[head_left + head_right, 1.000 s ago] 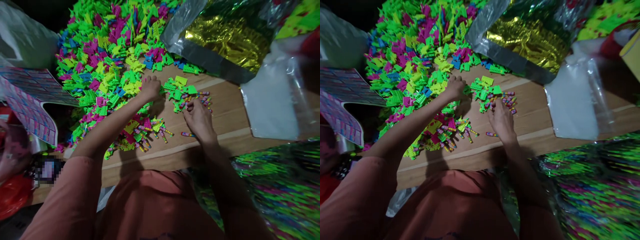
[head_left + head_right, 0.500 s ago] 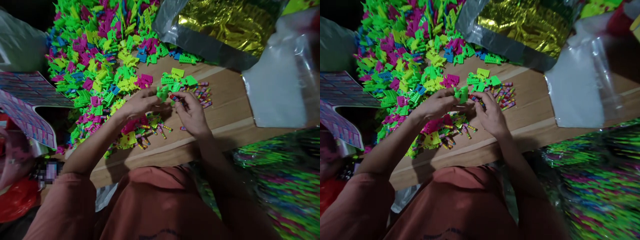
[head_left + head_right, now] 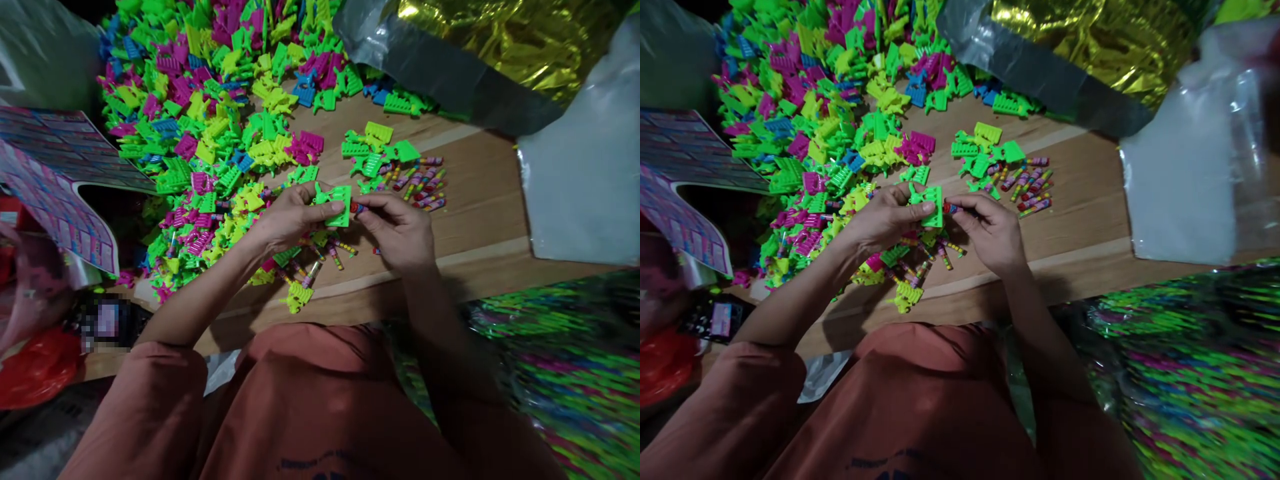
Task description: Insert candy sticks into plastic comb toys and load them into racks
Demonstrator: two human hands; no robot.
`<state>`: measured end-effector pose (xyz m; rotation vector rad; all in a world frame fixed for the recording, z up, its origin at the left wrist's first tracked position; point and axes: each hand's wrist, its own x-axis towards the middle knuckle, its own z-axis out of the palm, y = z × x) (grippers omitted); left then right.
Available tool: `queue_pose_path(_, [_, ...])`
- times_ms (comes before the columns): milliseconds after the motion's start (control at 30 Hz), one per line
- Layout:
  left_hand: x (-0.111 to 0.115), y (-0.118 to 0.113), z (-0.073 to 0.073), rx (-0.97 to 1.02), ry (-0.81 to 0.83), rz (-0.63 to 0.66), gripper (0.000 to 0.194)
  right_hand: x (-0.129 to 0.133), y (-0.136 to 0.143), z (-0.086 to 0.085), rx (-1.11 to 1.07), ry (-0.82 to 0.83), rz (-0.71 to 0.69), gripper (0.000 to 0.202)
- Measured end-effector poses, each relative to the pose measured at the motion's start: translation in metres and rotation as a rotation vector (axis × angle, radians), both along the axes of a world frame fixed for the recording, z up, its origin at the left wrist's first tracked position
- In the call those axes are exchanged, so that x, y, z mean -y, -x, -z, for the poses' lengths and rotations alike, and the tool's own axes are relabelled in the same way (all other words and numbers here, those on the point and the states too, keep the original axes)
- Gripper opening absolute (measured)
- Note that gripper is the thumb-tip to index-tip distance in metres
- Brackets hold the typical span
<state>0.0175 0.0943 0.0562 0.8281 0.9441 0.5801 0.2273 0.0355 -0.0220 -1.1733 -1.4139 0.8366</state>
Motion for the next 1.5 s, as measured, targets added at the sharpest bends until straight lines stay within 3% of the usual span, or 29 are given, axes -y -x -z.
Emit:
queue_pose_path(167, [0.003,-0.005,0.003,0.049,0.074,-0.033,0.051,0.004,0.003,-0.002,-0.013,-0.056,0.027,0.017])
queue_pose_path(367, [0.010,-0.008,0.014,0.130,0.151,-0.023,0.049,0.004,0.002,-0.001,0.037,-0.265,0.048,0.016])
queue_pose_path(633, [0.026,-0.010,0.025,-0.049,-0.176,-0.109,0.057,0.008,-0.002,-0.008,0.316,-0.403,-0.030,0.038])
queue_pose_path(733, [0.026,0.006,0.012,-0.190,-0.279,-0.017,0.054,0.020,0.008,-0.016,0.392,-0.389,-0.036,0.035])
queue_pose_path(833, [0.021,0.036,-0.014,-0.391,-0.425,0.137,0.045,0.030,0.003,-0.018,0.426,-0.306,-0.132,0.030])
queue_pose_path(933, [0.009,0.068,-0.042,-0.660,-0.573,0.284,0.048,0.031,-0.031,-0.007,0.438,-0.212,-0.015,0.026])
queue_pose_path(1067, [-0.014,0.085,-0.059,-0.908,-0.790,0.242,0.049,0.022,-0.089,0.016,0.590,-0.028,0.214,0.019])
queue_pose_path(1167, [-0.042,0.071,-0.047,-0.987,-0.803,0.248,0.038,0.017,-0.104,0.027,0.670,0.076,0.235,0.018])
queue_pose_path(1367, [-0.118,0.019,0.005,-1.143,-0.832,0.251,0.024,0.019,-0.085,0.029,0.614,0.118,0.162,0.011])
queue_pose_path(1500, [-0.151,-0.009,0.029,-1.316,-0.884,0.319,0.021,0.020,-0.085,0.031,0.615,0.131,0.157,0.016])
